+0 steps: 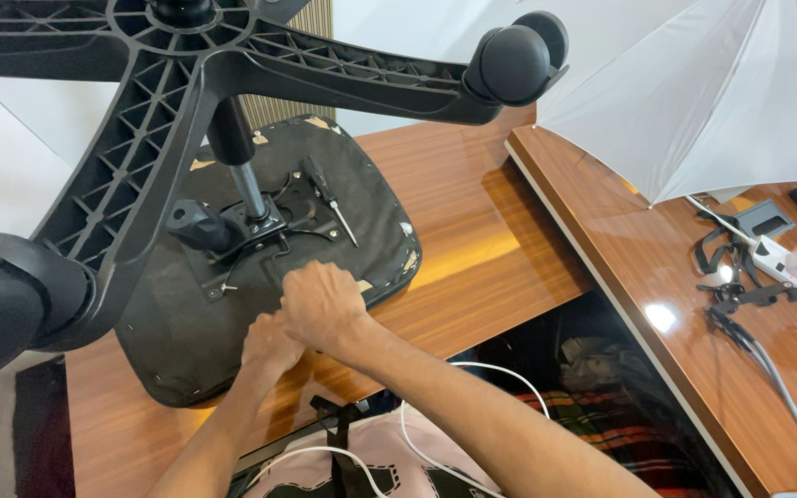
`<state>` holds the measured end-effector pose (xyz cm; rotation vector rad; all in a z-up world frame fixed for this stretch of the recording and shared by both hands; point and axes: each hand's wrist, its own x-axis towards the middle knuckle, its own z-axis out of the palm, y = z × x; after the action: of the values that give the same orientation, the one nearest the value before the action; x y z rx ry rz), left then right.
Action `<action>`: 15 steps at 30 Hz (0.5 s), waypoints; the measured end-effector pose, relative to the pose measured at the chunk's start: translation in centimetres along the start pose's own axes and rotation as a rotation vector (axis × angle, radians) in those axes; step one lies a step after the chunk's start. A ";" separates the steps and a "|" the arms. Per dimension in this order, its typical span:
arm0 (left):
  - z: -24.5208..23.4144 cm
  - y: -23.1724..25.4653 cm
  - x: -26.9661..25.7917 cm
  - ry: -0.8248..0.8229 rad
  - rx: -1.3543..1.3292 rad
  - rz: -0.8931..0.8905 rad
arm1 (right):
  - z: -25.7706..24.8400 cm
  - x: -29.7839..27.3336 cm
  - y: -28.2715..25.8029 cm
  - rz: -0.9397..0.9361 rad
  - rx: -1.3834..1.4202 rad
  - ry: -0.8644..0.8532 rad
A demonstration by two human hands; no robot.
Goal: The person uses a screwdriver to tighten screws on the underside of an office chair base that is placed upside down on a wooden table. The person repeatedly adjusts the screwdriver and hand positions to secure the fasteners.
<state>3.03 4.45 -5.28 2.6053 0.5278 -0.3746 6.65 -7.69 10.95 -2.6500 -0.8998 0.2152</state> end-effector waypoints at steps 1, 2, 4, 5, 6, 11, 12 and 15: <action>0.2 -0.2 0.1 -0.002 0.012 0.020 | 0.3 0.0 0.1 -0.056 -0.015 0.021; 0.4 -0.4 0.2 -0.011 0.067 0.038 | 0.5 -0.1 0.2 -0.111 -0.031 0.039; 0.5 -0.7 0.5 -0.026 0.179 0.073 | 1.0 -0.4 0.0 -0.208 -0.051 0.105; 0.5 -0.8 0.4 -0.027 0.129 0.052 | 1.2 -0.5 -0.3 -0.249 -0.054 0.153; 0.5 -0.9 0.3 -0.028 0.078 0.030 | 1.2 -0.7 -0.6 -0.291 -0.058 0.200; 0.1 -0.7 0.0 -0.053 -0.027 -0.022 | 0.2 -1.4 -1.7 -0.246 -0.044 0.152; 0.1 -1.0 -0.2 -0.062 -0.007 -0.005 | 0.0 -1.6 -1.9 -0.226 -0.041 0.151; 0.5 -1.5 -0.1 -0.085 -0.008 -0.014 | -0.3 -1.3 -2.0 -0.062 0.005 0.068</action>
<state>2.21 5.37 -6.24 2.5667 0.5174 -0.4841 4.57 -7.08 12.01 -2.6042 -0.9560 0.1120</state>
